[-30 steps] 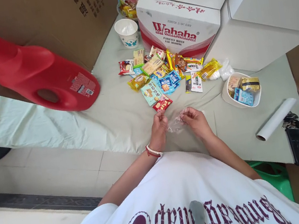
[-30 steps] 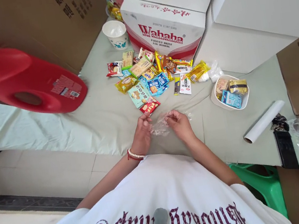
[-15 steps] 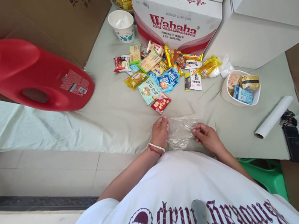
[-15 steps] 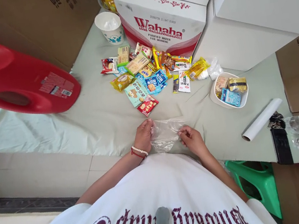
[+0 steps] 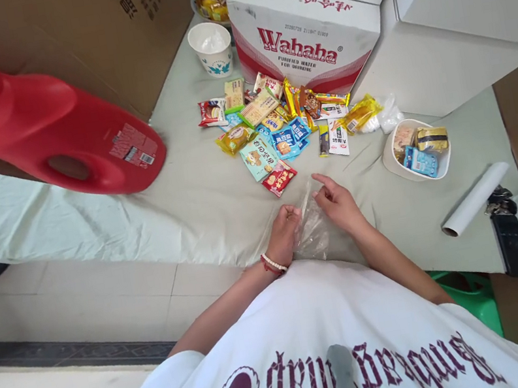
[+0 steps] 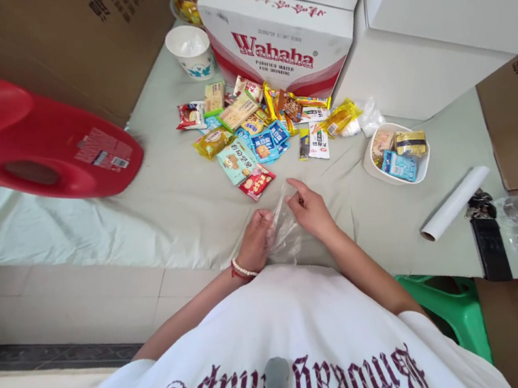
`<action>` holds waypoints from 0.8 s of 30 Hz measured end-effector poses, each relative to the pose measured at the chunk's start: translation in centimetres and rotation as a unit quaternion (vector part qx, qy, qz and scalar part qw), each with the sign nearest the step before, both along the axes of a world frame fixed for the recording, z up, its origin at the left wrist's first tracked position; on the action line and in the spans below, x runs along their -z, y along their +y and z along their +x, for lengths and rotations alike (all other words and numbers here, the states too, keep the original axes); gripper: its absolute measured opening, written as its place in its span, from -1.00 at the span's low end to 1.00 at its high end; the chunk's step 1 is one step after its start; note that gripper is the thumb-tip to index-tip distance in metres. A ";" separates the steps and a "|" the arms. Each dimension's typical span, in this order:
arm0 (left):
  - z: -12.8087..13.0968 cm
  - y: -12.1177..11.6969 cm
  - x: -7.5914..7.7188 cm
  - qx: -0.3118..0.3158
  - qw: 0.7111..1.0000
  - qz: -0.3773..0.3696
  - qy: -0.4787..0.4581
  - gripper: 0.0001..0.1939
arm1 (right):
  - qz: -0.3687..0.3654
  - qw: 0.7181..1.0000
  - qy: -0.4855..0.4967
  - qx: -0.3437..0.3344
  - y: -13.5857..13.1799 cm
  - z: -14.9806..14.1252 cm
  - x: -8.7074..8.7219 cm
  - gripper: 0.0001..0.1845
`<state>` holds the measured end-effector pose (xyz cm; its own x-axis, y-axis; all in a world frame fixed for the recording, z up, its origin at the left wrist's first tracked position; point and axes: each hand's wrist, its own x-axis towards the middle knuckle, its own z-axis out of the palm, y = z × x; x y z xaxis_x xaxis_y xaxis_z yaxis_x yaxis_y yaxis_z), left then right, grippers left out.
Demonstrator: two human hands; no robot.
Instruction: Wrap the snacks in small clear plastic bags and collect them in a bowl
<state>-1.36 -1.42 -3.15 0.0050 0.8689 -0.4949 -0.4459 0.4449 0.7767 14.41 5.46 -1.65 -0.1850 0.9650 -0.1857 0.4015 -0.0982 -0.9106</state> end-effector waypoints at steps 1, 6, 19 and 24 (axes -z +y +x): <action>-0.2 0.0 0.1 -0.003 1.000 0.004 0.011 -0.49 | 0.028 0.999 -0.028 -0.002 0.7 0.1 0.1 -0.40; -0.8 0.3 0.5 -0.046 0.998 -0.038 0.007 -0.50 | 0.103 0.980 -0.159 0.065 2.2 1.3 0.0 -0.36; -3.5 1.8 -0.7 -0.017 0.882 0.178 0.437 -0.61 | 0.076 0.994 -0.083 0.007 0.6 0.3 1.5 -0.77; -2.1 5.3 -0.3 0.022 0.826 0.145 0.544 -0.63 | 0.119 0.982 -0.139 0.040 0.8 -0.2 0.9 -0.59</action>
